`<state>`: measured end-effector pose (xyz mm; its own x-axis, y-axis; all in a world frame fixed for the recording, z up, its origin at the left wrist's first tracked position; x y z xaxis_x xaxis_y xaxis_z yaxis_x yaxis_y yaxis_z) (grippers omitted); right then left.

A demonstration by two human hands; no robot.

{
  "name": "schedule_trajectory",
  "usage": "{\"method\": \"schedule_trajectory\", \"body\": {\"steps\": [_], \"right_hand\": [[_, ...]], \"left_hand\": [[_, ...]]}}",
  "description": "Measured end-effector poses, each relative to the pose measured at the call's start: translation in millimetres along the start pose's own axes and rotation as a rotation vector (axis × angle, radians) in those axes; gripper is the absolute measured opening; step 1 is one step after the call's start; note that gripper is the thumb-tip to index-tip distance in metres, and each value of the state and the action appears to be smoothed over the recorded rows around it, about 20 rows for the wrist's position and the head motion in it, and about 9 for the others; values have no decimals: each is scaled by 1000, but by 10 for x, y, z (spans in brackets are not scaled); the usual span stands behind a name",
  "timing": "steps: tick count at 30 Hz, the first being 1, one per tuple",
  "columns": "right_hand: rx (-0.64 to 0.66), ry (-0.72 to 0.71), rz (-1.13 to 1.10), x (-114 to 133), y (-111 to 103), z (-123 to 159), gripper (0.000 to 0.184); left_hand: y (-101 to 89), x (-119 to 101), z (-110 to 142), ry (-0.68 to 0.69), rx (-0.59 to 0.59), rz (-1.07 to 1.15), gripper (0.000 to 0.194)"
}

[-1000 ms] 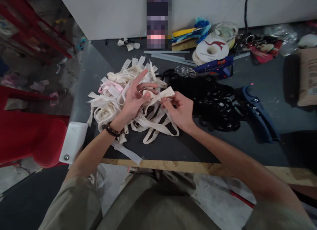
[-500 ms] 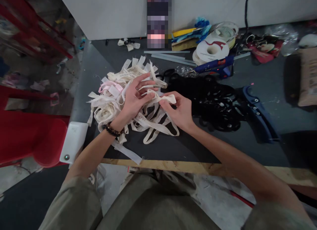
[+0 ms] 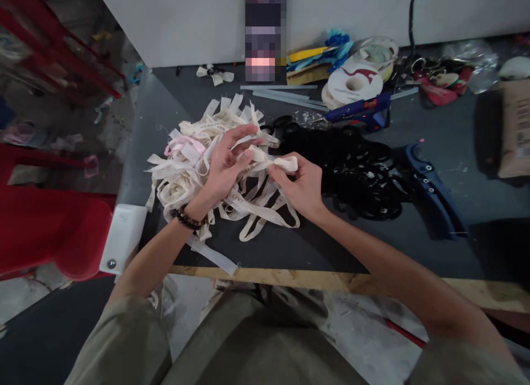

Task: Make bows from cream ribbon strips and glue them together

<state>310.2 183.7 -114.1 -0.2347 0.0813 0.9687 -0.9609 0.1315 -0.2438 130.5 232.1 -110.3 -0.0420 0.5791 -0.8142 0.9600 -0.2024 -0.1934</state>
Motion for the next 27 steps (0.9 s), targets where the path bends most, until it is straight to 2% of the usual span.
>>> {"method": "schedule_trajectory", "body": {"steps": [6,10,13,15,19,24,27], "right_hand": [[-13,14,5,-39,-17,-27,26],[45,-21,-2,-12,35,-24,27],[57,-16,-77,-24,50,-18,39],[40,2,-134,-51,38,-19,48],[4,46,-202,-110,13,-33,56],[-2,42,-226,-107,3,-49,56],[24,41,-196,-94,27,-46,55]], "left_hand": [[21,50,15,-50,62,36,76],[-38,126,43,-150,-3,74,60],[-50,116,42,-175,-66,162,47],[-45,105,37,-194,-104,229,46],[-40,93,24,-228,-154,320,61],[81,54,2,-192,-10,337,94],[110,50,9,-181,46,285,98]]}}
Point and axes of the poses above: each hand's wrist, its own z-axis away from the middle knuckle, its own y-axis out of the palm, x = y × z, the point moved 10 cm from there along -z, towards the middle knuckle, and after that the axes turned 12 degrees about y, right-handed, at the moved point
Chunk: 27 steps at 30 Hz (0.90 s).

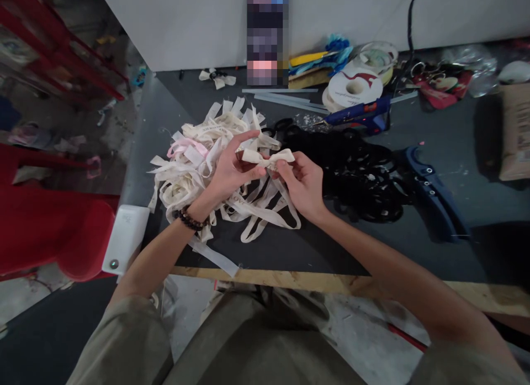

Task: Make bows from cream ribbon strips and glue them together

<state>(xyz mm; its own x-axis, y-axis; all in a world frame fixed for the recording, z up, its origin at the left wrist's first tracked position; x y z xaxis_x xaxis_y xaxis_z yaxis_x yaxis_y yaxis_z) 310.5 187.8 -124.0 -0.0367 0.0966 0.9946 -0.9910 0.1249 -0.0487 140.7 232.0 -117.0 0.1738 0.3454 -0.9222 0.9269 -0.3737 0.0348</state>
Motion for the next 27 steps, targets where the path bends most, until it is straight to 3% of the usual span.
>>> {"method": "schedule_trajectory", "body": {"steps": [5,11,21,27], "right_hand": [[17,-8,22,36,17,15,59],[-35,16,-35,44,-39,6,61],[24,-15,-27,68,-4,39,61],[1,-36,69,81,-3,32,50]], "left_hand": [[-2,9,13,-11,15,-86,85],[-6,-77,12,100,37,-260,76],[26,-81,34,49,78,-206,75],[41,-129,20,107,86,-236,75]]}}
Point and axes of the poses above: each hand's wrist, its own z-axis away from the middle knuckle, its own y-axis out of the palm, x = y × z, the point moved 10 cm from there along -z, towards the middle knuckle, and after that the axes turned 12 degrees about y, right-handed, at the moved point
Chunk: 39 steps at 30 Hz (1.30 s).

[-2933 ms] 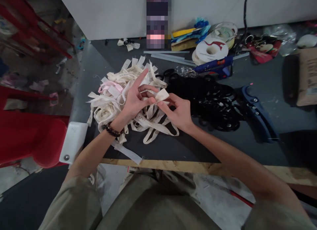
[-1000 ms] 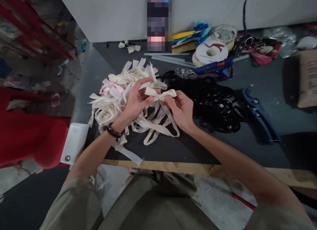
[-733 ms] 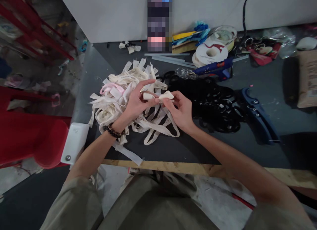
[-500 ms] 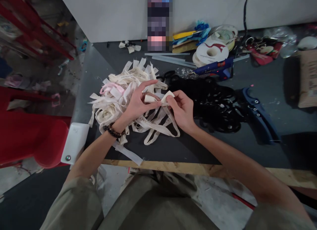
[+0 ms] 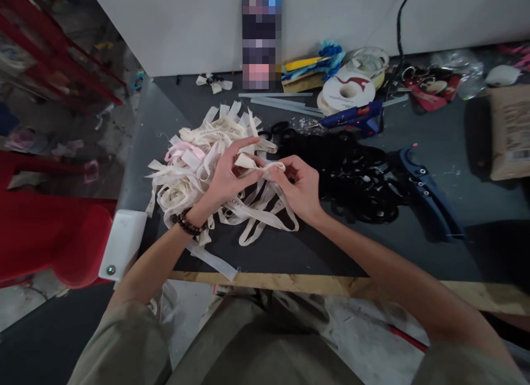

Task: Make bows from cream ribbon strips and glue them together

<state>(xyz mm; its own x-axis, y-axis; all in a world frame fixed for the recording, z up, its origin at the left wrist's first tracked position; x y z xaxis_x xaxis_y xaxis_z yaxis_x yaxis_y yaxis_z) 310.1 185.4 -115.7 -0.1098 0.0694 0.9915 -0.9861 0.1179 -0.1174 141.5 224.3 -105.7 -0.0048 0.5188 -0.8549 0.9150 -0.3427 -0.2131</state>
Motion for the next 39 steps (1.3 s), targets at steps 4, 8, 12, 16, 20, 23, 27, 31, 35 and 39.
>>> {"method": "schedule_trajectory", "body": {"steps": [4,8,12,16,20,23,27,31,35,39], "right_hand": [[9,-10,19,42,4,4,53],[40,-7,42,68,30,12,56],[51,1,40,61,42,12,56],[71,0,54,78,64,14,62],[55,3,57,98,42,16,63],[44,2,32,102,30,23,61],[32,-28,-10,128,21,54,55],[-4,-32,5,115,-5,62,50],[-87,-40,-41,90,-63,66,50],[-82,-44,-29,227,-79,166,52]], "left_hand": [[-6,-6,2,-12,14,-29,80],[-21,-8,8,-24,-15,-7,79],[-12,2,9,-34,-50,46,81],[4,21,17,-67,-52,95,85],[-18,53,38,-108,-43,115,90],[-78,63,41,-88,-77,93,93],[-95,77,38,-54,-97,76,105],[-72,122,42,-71,-75,67,112],[-120,148,29,-46,-112,84,105],[-175,180,27,-55,-153,82,94]]}}
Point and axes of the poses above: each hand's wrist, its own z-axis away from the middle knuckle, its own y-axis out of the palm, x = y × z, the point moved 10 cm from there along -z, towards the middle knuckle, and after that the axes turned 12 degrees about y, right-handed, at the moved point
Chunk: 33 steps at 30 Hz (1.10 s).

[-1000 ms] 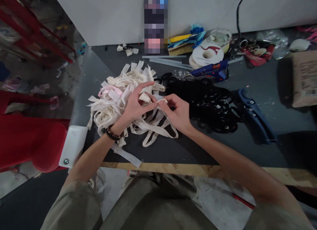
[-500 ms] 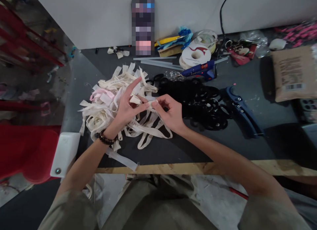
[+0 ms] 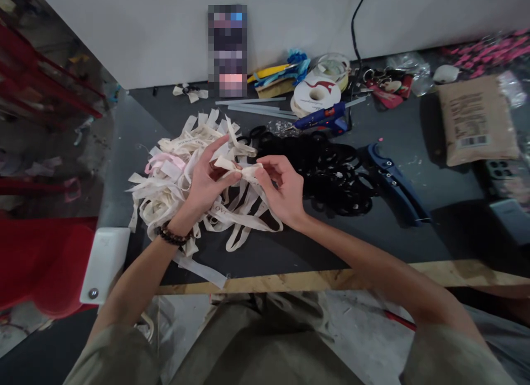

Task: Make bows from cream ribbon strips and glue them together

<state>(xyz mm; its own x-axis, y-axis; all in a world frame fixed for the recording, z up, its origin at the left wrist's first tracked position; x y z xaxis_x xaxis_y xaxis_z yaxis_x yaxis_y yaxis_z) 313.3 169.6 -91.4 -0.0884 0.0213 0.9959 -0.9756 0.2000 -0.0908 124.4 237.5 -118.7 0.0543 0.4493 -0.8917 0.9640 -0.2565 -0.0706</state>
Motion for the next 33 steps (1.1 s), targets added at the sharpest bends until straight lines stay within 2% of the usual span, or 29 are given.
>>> {"method": "schedule_trajectory", "body": {"steps": [3,6,8,10,12,15,17,20,23,27,31,33], "right_hand": [[-47,-88,63,355,-274,47,48],[-132,-107,337,642,-765,-114,28],[-202,-7,602,651,-1152,-345,12],[-334,125,829,580,-1579,-574,16],[-395,161,877,505,-1841,-771,20],[-250,155,839,287,-1839,-1051,31],[-128,108,794,193,-1714,-1193,34],[-28,47,795,156,-1546,-1347,29],[-42,31,849,189,-1483,-1460,19],[-106,74,1006,218,-1433,-1519,33],[-243,45,1057,449,-1334,-1421,21],[-227,56,1131,568,-1202,-1350,17]], "left_hand": [[-39,-22,-8,2,-45,-9,86],[-35,-89,-17,22,-68,-3,65],[-4,-140,-20,25,-52,-8,53],[40,-191,-22,24,-15,-22,46],[71,-238,-28,31,13,-29,44],[63,-290,-47,52,5,-28,44],[64,-306,-62,65,5,-36,44],[131,-312,-73,77,65,-35,43],[176,-315,-64,82,105,-28,45],[139,-289,-46,53,85,-62,46],[136,-310,-43,84,82,-52,44],[147,-319,-45,101,90,-42,44]]}}
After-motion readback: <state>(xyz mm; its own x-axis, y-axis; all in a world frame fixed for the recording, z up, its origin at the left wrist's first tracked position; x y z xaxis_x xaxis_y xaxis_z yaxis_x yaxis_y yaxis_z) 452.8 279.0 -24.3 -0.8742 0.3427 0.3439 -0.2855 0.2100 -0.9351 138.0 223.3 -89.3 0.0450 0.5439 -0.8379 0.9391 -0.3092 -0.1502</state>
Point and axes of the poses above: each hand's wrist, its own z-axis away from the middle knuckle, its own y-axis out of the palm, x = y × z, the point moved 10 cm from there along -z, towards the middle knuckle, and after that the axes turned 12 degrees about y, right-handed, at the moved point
